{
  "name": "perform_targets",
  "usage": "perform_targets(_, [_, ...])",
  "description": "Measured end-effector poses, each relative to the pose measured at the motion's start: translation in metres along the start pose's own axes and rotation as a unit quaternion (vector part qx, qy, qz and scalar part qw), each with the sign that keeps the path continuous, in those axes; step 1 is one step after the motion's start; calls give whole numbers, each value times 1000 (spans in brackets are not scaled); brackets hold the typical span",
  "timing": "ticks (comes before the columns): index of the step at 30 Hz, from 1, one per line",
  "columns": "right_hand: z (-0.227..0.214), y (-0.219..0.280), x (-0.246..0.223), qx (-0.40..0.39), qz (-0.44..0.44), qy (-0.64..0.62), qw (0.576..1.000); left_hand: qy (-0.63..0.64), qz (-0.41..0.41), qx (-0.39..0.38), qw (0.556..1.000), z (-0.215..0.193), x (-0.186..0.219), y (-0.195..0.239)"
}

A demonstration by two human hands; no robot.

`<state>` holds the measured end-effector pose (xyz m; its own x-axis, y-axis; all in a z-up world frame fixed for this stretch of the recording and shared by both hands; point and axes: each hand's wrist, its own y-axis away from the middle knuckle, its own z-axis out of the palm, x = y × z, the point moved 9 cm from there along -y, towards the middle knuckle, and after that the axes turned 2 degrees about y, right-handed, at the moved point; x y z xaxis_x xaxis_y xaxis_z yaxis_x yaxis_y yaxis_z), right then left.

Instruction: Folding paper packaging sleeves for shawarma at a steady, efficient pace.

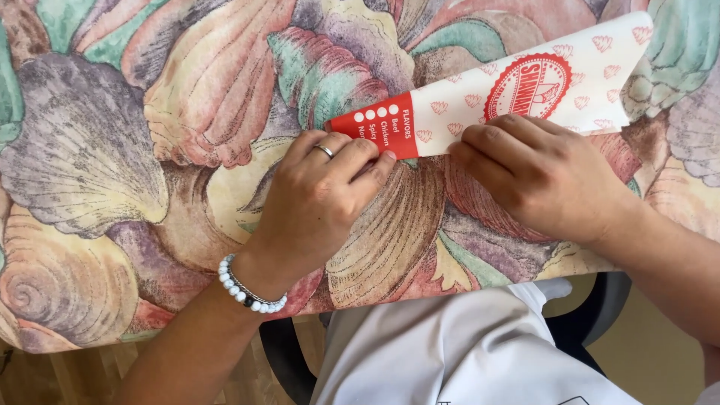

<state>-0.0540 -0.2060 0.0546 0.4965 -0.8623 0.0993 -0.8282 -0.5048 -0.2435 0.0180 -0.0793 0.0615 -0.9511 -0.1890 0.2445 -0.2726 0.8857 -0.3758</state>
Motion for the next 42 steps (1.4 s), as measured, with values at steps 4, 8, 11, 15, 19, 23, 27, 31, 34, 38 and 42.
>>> perform_targets(4, [0, 2, -3, 23, -39, 38, 998, -2, 16, -8, 1000, 0, -1, -1])
perform_targets(8, [-1, 8, 1, 24, -46, 39, 998, -10, 18, -8, 1000, 3, -1, 1])
perform_targets(11, [-5, 4, 7, 32, -17, 14, 999, -27, 18, -9, 999, 4, -1, 0])
perform_targets(15, [2, -8, 17, 33, 16, -35, 999, -34, 16, -1, 999, 3, 0, -3])
perform_targets(19, [-6, -24, 24, 34, -2, -28, 999, -25, 11, 9, 1000, 2, -1, -3])
perform_targets(23, [-8, -33, 26, -4, -47, 8, 999, 23, -7, 24, 999, 5, -9, -1])
perform_targets(27, [1, -38, 26, -56, -71, -61, 994, 144, -45, 24, 988, 11, -26, 0])
perform_targets(31, [-2, -36, 22, -40, -68, -60, 995, 175, -61, 20, 983, 6, -32, 0])
perform_targets(34, [-1, -33, 16, -28, -71, 3, 997, 171, -36, 33, 984, -1, -26, -1])
perform_targets(38, [0, -31, 17, -15, -61, 4, 998, 107, -12, 59, 992, -10, -18, -2])
perform_targets(42, [-6, -30, 24, -4, -17, -11, 1000, 8, -5, 100, 995, -15, -14, 1])
